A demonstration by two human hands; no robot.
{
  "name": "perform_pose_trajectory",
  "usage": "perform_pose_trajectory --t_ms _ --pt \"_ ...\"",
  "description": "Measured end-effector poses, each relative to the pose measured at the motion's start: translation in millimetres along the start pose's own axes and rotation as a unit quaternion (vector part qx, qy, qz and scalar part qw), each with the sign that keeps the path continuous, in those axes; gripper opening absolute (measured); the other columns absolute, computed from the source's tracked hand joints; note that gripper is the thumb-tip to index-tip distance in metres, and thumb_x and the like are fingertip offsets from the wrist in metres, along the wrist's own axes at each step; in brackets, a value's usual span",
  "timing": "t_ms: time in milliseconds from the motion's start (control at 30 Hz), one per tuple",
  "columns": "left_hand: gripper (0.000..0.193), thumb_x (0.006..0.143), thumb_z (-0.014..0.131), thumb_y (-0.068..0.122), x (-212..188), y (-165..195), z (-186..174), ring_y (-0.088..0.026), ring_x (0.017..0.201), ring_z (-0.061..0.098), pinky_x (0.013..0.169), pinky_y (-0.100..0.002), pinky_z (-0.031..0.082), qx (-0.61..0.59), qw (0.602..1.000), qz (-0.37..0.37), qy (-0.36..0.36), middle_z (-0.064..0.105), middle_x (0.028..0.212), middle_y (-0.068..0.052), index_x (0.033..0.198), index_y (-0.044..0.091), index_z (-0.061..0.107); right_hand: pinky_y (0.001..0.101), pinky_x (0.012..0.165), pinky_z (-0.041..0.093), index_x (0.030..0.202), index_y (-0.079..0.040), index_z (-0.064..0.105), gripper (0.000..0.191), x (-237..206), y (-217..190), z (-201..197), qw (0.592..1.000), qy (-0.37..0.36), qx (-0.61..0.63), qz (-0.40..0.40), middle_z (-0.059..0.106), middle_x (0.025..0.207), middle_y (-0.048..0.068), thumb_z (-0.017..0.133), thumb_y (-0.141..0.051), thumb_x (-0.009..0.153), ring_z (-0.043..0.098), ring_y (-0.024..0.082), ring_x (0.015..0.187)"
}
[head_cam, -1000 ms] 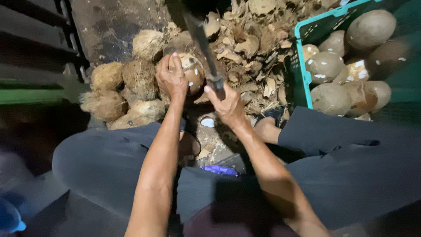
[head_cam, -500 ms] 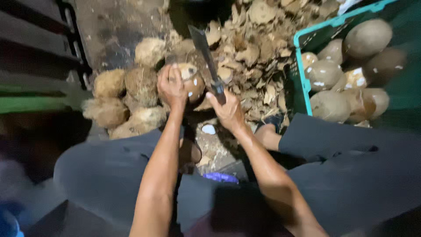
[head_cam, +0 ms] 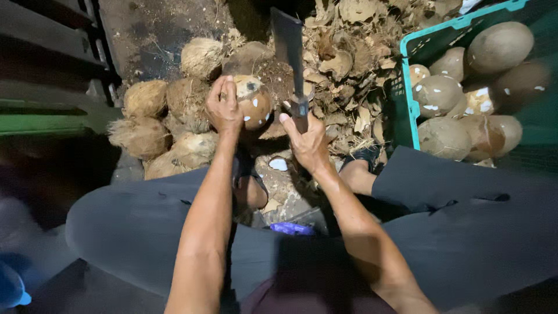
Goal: The person sits on the ground and uses a machete to chop and trim the outer husk from coconuts one at a time, rotating each coconut to cut away the husk, then sets the trimmed coconut aside and reaches for the next one from a pile.
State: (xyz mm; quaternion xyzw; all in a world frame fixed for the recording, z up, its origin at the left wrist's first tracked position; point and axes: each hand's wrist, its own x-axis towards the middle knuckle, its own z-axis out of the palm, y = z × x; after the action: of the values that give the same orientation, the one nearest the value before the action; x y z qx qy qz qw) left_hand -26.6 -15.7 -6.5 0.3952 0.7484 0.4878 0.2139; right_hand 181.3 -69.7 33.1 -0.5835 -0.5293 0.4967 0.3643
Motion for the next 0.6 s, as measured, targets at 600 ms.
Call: perform_pose_trajectory --t_ms 600 --pt "0.041 0.090 0.066 0.045 4 1 1 -0.032 0.095 0.071 0.083 -0.044 0.054 0.062 0.996 -0.057 0.028 0.076 0.104 -0.014 0.109 0.010 0.079 0.0445 0.062 0.053 0.079 0.000 0.060 0.045 1 53 23 0.970 -0.147 -0.110 0.160 0.058 0.069 0.007 0.070 -0.042 0.094 0.063 0.026 0.068"
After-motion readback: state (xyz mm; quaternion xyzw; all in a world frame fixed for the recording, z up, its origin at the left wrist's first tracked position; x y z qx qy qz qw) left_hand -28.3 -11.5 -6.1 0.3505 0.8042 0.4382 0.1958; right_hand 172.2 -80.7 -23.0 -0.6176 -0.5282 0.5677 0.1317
